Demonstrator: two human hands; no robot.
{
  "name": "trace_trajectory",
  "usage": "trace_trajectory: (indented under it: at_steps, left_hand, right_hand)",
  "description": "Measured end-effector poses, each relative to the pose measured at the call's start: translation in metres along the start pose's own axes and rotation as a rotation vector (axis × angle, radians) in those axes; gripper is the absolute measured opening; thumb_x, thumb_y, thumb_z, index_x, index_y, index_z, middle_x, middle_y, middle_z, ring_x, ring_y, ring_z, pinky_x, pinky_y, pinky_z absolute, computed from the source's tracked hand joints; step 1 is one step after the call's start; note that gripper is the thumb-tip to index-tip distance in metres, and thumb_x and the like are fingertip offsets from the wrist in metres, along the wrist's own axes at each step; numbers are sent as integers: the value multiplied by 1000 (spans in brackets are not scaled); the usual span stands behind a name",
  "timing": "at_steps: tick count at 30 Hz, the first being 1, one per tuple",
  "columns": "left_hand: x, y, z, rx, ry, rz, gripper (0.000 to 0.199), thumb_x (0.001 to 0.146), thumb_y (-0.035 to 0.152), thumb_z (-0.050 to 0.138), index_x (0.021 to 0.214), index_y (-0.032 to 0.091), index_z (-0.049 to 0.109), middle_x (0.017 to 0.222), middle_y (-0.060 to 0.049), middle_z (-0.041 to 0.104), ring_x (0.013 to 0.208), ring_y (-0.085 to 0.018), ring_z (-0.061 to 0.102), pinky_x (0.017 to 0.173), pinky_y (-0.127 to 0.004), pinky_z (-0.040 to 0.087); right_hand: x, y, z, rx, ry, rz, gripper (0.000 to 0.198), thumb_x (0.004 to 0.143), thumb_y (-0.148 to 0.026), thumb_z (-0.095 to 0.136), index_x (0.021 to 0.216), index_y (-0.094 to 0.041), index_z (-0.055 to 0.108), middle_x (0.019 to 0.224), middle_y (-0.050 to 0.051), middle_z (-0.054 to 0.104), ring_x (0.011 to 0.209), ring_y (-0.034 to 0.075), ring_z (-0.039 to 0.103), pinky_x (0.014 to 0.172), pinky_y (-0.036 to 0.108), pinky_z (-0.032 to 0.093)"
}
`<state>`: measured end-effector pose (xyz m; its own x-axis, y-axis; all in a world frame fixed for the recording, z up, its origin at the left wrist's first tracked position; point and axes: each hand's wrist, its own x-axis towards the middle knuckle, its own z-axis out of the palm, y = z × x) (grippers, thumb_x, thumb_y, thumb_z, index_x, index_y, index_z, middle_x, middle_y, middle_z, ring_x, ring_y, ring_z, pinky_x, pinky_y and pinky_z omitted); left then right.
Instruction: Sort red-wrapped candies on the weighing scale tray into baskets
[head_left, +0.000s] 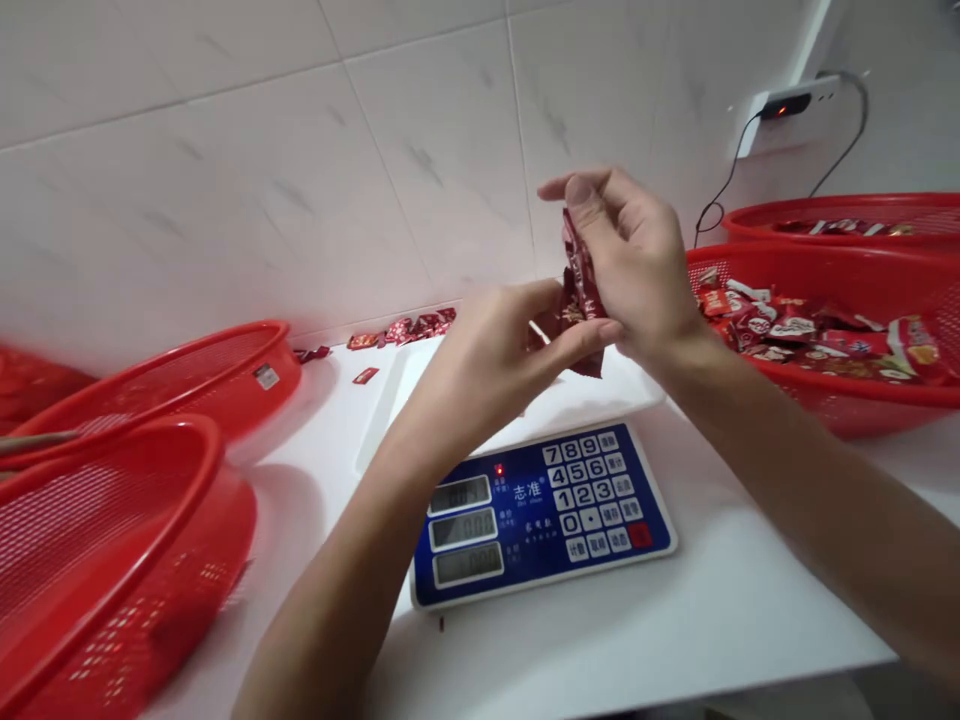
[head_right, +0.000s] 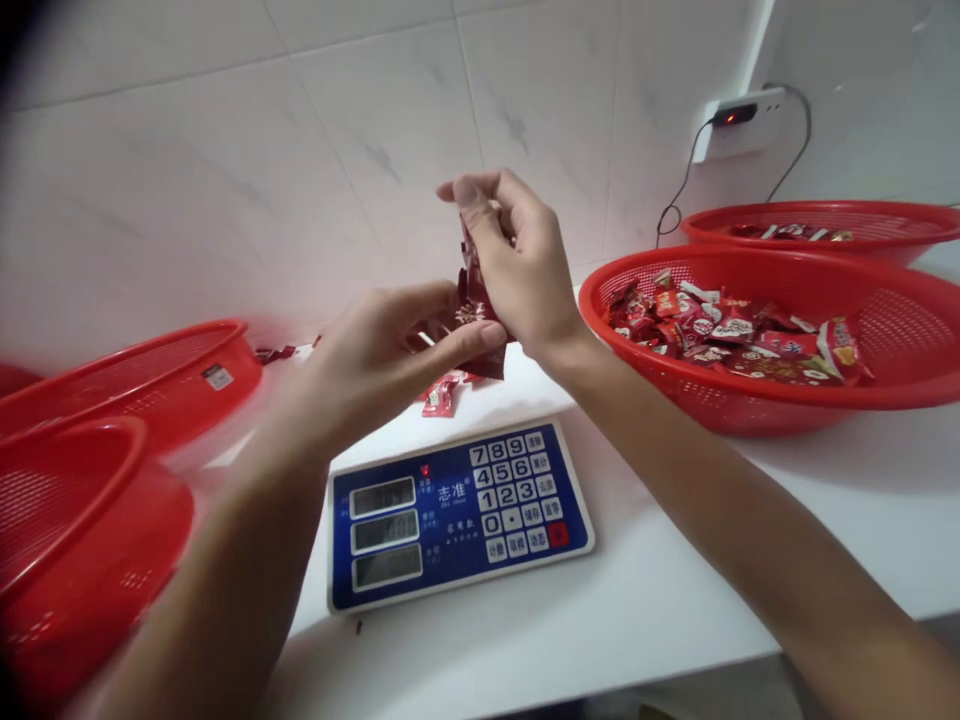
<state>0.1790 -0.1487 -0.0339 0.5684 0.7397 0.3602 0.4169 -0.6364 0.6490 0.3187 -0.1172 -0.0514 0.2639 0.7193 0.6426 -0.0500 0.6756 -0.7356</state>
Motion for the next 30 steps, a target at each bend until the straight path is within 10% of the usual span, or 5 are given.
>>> trace_trajectory:
  at_steps: [15,24,30]
  left_hand:
    - [-2,-3,-8,-129,135,43,15,88,31,73,82,19,65,77,-1,73,86,-21,73,75,-27,58]
    - [4,-15,-8,-120,33,26,20,94,36,64,89,17,67,81,-4,72,75,-17,70,67,-27,55]
    - [0,-28,-43,583,84,-209,17,89,29,63,75,21,70,70,-3,69,64,-18,61,61,-32,42]
  right_hand:
    - [9,-20,-12,-71,-272,47,17,99,-26,55,85,-23,66,67,1,50,49,11,42,43,26,34]
    - [14,4,-13,-277,-163,-139,5,95,-13,61,97,-17,63,58,-6,50,47,8,44,52,25,39]
    - [35,8,-30,-199,42,-110,20,91,2,57,85,-16,62,49,-9,45,43,6,34,43,23,28]
